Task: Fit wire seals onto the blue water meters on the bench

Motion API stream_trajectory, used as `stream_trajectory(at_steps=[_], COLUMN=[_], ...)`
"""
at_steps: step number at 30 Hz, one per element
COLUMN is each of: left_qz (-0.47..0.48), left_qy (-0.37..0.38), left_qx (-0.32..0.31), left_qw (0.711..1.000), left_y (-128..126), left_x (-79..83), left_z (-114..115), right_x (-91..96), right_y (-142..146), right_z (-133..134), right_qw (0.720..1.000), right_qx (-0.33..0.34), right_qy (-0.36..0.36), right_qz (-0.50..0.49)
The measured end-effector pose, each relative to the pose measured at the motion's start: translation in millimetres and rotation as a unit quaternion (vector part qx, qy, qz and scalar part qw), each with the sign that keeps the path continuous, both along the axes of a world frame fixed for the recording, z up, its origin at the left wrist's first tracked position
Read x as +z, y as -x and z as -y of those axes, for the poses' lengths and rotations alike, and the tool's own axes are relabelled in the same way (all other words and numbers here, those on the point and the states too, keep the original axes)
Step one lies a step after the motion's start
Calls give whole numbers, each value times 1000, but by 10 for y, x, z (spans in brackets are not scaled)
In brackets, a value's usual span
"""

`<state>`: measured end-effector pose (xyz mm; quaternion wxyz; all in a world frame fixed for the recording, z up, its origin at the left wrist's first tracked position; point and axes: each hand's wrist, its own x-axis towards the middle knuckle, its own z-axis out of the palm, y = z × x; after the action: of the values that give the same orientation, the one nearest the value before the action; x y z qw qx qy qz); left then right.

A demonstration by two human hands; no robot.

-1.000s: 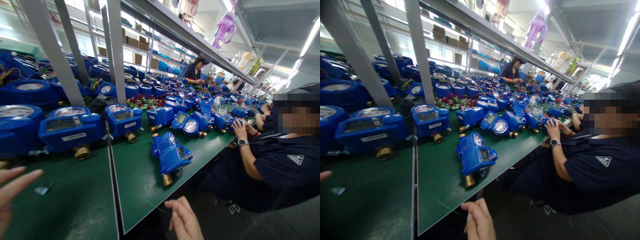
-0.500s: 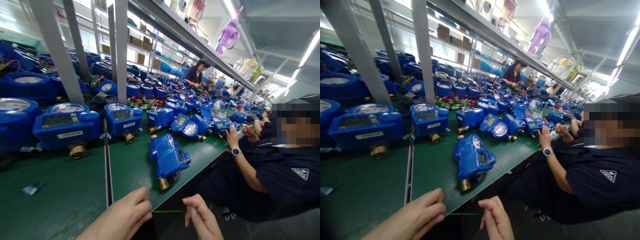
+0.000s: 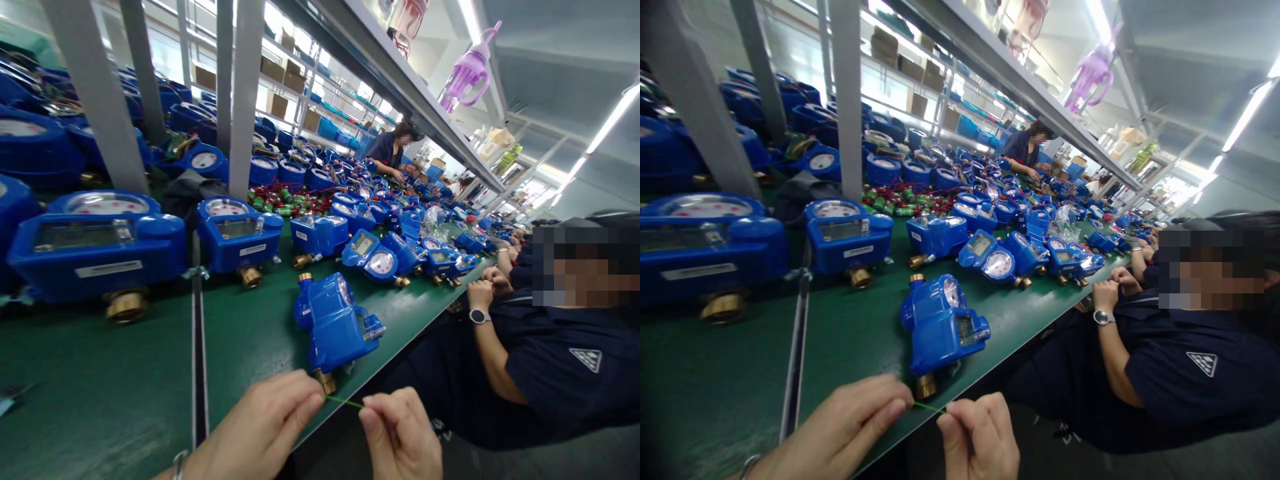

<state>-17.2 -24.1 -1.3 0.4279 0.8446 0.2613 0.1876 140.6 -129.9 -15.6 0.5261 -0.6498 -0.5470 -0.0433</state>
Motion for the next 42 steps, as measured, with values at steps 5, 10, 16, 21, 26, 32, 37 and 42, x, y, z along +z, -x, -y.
stream_trajectory(at_steps=[5, 10, 16, 21, 26, 32, 37, 42], left_qz=[74, 67, 60, 67, 65, 70, 63, 66], left_qy=[94, 72, 73, 76, 77, 69, 69, 30], left_qx=[162, 133, 106, 97, 93, 96, 101, 88], left_qw=[980, 986, 990, 990, 991, 990, 990, 993], left_y=[38, 3, -16, -18, -25, -35, -28, -36], left_x=[-258, -329, -316, -301, -315, -335, -330, -350], left_z=[-327, -391, -338, -328, -331, -338, -329, -327], right_x=[438, 590, 629, 663, 664, 671, 640, 580], right_y=[-190, -242, -287, -307, -299, -301, -301, -270], right_z=[-166, -274, -264, -232, -212, -214, -217, -250], right_qw=[989, 980, 974, 975, 975, 977, 978, 978], right_qx=[-28, -19, -30, -32, -36, -29, -28, -33], right_qy=[-26, 16, 18, 21, 16, 27, 35, 62], right_qz=[141, 200, 224, 221, 219, 208, 202, 198])
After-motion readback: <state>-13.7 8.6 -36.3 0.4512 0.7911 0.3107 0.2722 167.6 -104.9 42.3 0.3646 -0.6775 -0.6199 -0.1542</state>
